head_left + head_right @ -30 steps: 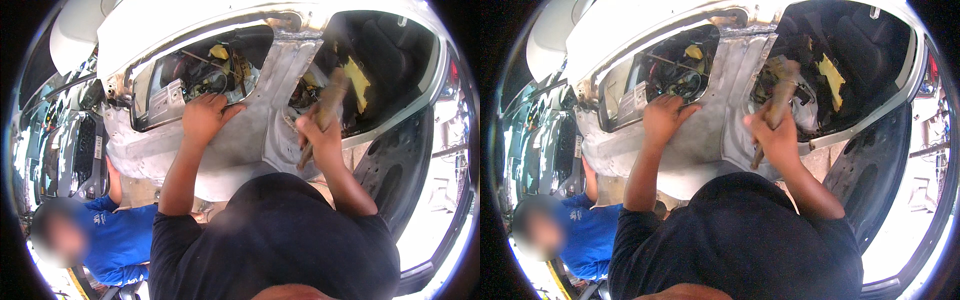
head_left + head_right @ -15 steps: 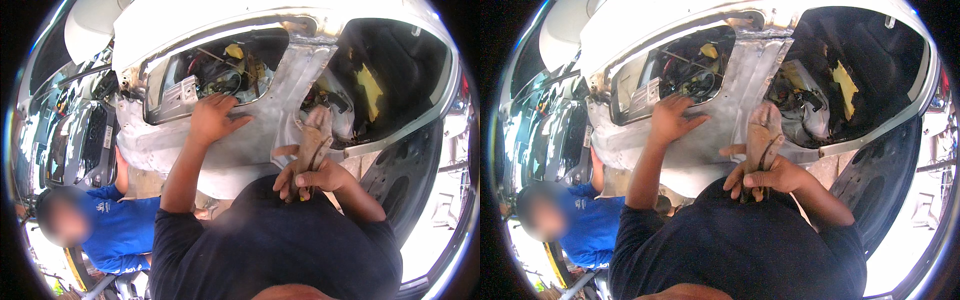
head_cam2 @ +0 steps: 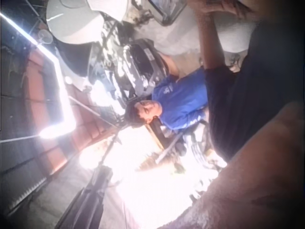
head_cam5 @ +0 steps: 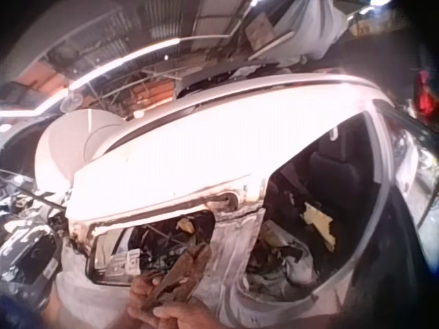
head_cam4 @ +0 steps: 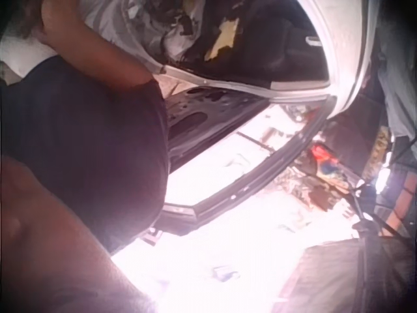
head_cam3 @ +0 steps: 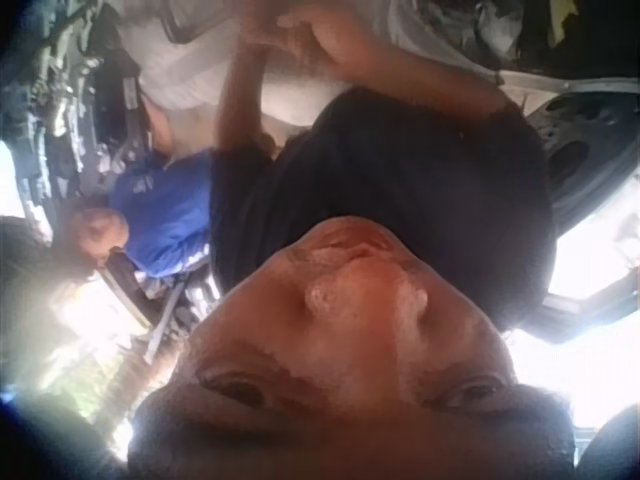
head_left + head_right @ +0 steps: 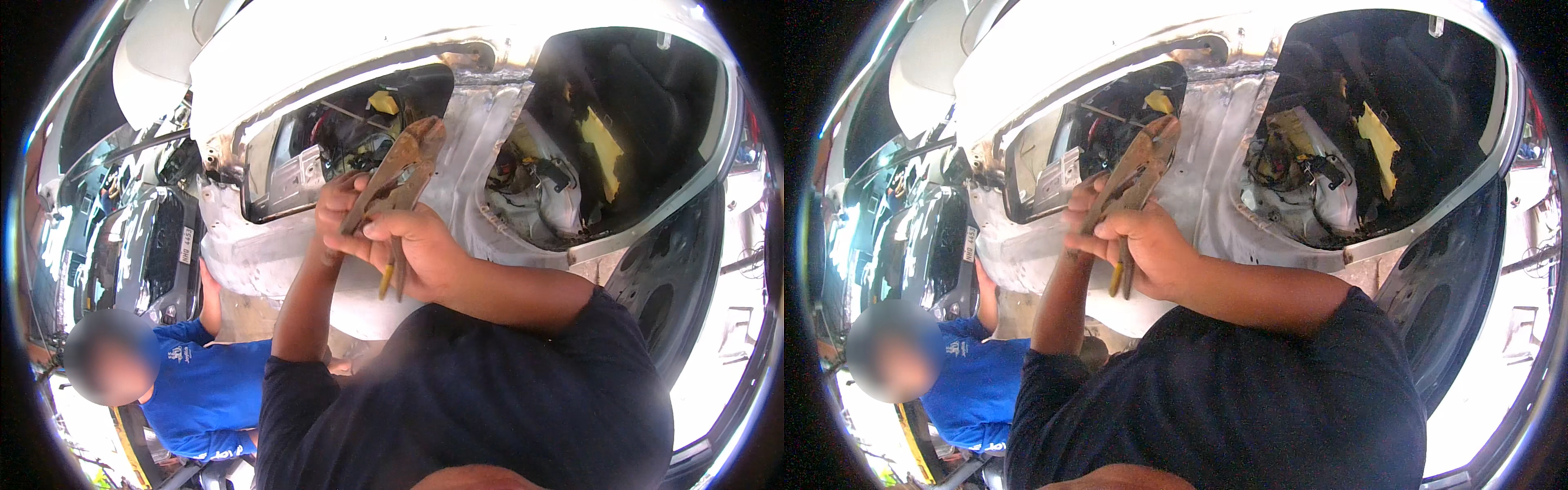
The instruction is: The person installs a car door onto a vehicle with assistance from another person. They lift and align the door, then secure it in place.
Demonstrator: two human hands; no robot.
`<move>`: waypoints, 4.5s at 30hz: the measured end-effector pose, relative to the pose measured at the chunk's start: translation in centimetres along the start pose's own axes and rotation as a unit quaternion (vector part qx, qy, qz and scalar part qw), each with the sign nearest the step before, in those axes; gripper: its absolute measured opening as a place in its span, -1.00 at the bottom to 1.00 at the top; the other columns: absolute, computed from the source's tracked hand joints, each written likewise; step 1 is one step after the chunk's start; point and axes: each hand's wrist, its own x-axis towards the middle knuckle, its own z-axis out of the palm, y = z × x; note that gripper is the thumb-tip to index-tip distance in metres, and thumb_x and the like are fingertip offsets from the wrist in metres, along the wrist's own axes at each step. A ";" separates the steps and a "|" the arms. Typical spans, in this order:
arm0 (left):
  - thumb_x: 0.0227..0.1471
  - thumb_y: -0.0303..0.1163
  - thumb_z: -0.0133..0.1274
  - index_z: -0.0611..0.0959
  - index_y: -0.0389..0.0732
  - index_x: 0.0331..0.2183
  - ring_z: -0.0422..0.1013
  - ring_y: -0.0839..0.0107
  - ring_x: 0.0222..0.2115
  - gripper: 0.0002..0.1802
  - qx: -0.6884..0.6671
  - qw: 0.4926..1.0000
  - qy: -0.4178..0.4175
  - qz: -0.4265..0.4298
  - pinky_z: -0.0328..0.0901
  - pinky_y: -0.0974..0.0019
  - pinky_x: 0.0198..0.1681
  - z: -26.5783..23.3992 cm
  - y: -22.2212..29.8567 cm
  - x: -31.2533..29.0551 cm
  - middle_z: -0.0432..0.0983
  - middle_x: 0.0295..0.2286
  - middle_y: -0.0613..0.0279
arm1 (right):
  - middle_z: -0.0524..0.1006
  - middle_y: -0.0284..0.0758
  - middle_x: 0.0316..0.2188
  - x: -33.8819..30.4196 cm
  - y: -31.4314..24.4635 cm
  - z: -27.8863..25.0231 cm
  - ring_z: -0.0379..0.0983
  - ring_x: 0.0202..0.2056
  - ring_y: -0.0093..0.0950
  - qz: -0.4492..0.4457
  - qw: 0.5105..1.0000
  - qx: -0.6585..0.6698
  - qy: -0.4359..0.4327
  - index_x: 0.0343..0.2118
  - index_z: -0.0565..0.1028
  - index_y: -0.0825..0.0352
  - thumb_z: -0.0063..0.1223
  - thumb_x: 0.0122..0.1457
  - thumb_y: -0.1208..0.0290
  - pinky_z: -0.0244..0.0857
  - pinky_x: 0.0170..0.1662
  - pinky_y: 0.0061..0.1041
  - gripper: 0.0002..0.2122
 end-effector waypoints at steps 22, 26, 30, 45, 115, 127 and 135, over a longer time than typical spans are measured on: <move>0.21 -0.25 0.22 0.55 -0.17 0.19 0.48 0.26 -0.07 -0.45 0.108 0.990 0.094 -0.011 0.39 0.17 -0.10 0.9 0.8 0.4 0.48 -0.14 0.19 | 0.54 -0.08 -0.08 3.8 -0.3 3.1 0.56 0.07 -0.08 -0.122 0.988 -0.047 0.081 0.06 0.32 0.33 0.02 0.27 0.50 0.47 0.11 0.18 -0.69; 0.20 -0.25 0.22 0.56 -0.15 0.18 0.49 0.25 -0.06 -0.46 0.117 0.982 0.143 0.026 0.39 0.18 -0.12 1.4 0.6 0.7 0.49 -0.10 0.17 | 0.52 -0.05 -0.09 3.7 -0.1 3.5 0.55 0.05 -0.05 -0.099 0.991 -0.029 0.084 0.05 0.31 0.35 0.02 0.26 0.51 0.49 0.10 0.18 -0.69; 0.21 -0.24 0.21 0.56 -0.12 0.19 0.51 0.19 -0.03 -0.47 0.086 0.980 0.177 0.014 0.41 0.17 -0.09 1.6 0.2 0.9 0.53 -0.01 0.11 | 0.52 -0.08 -0.12 4.2 -0.2 3.1 0.55 0.00 -0.08 -0.102 0.989 -0.018 0.103 0.02 0.32 0.34 0.02 0.25 0.50 0.49 0.08 0.15 -0.71; 0.11 -0.20 0.30 0.62 -0.16 0.11 0.58 -0.03 0.01 -0.45 0.021 0.995 0.095 -0.023 0.44 0.01 0.02 -0.5 2.9 0.7 0.63 0.01 -0.01 | 0.51 -0.24 -0.29 8.2 0.3 1.8 0.54 -0.19 -0.28 -0.195 0.964 -0.020 0.181 -0.21 0.45 0.27 0.08 0.22 0.50 0.42 -0.08 -0.16 -0.89; 0.16 -0.31 0.30 0.73 -0.29 -0.21 0.57 -0.15 -0.28 -0.75 0.053 0.996 -0.070 0.010 0.43 -0.05 -0.22 -11.2 -0.8 4.1 0.65 -0.35 -0.12 | 0.56 -0.31 -0.19 9.2 0.1 -0.2 0.54 -0.21 -0.37 -0.223 0.903 -0.323 0.177 -0.06 0.45 0.28 0.07 0.13 0.57 0.50 -0.21 -0.27 -0.71; 0.18 -0.26 0.32 0.68 -0.29 -0.13 0.49 0.25 -0.52 -0.67 0.005 0.975 -0.210 -0.071 0.38 0.21 -0.38 -13.2 -0.8 1.1 0.62 -0.47 0.06 | 0.56 -0.26 -0.01 5.4 -0.5 -1.8 0.51 0.04 -0.34 -0.059 0.954 -0.294 -0.021 0.12 0.48 0.41 0.09 0.01 0.67 0.40 0.05 -0.36 -0.49; 0.32 0.12 0.11 0.69 -0.51 -0.04 0.45 0.34 -0.47 -0.27 -0.464 0.835 -0.177 -0.236 0.30 0.32 -0.41 -14.5 0.8 -4.5 0.67 -0.31 0.06 | 0.50 -0.28 0.07 1.1 -1.4 -0.2 0.44 0.07 -0.46 -0.081 0.908 -0.373 -0.172 0.27 0.35 0.36 0.15 0.12 0.63 0.36 0.12 -0.36 -0.41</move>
